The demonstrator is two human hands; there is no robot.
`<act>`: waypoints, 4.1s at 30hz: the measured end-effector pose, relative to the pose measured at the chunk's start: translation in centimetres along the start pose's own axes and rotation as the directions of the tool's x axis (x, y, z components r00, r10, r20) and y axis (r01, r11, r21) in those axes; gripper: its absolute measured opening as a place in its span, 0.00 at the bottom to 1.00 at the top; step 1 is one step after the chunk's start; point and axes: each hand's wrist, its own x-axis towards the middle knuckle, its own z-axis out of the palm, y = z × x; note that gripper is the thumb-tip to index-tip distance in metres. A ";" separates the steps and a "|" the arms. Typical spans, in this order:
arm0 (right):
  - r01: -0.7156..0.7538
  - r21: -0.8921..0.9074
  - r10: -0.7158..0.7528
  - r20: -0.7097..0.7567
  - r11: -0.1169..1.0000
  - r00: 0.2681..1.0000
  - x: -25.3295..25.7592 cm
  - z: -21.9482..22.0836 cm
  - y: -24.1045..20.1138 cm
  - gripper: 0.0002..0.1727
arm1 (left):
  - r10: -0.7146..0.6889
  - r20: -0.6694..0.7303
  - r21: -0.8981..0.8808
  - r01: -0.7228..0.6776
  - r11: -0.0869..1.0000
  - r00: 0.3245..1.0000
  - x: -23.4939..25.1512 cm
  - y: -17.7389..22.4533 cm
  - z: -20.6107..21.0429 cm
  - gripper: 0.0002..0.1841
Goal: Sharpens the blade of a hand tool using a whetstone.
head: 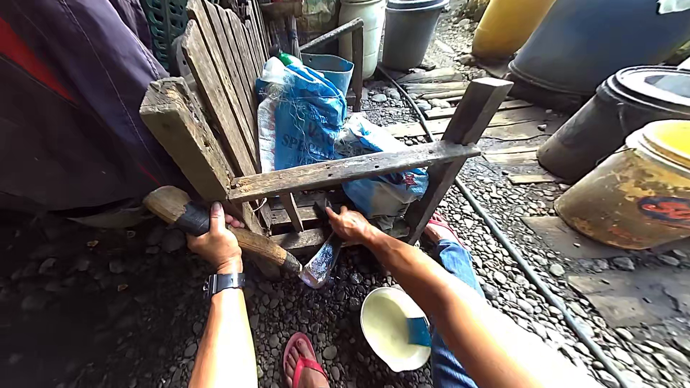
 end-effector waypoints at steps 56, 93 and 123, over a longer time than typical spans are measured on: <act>-0.018 0.026 0.019 -0.038 1.000 0.999 -1.4 1.6 -2.6 0.32 | 0.007 -0.011 0.025 -0.007 1.000 1.000 -0.3 0.3 0.1 0.03; 0.028 0.992 0.475 -0.084 0.123 0.876 -16.4 12.4 -2.6 0.33 | 0.269 0.273 -0.253 -0.201 0.946 0.924 -16.3 11.6 -8.6 0.08; -0.210 0.968 0.576 0.095 0.136 0.812 -13.2 10.5 -3.7 0.19 | 0.389 0.395 -0.427 -0.208 0.880 0.832 -16.2 9.8 -10.4 0.08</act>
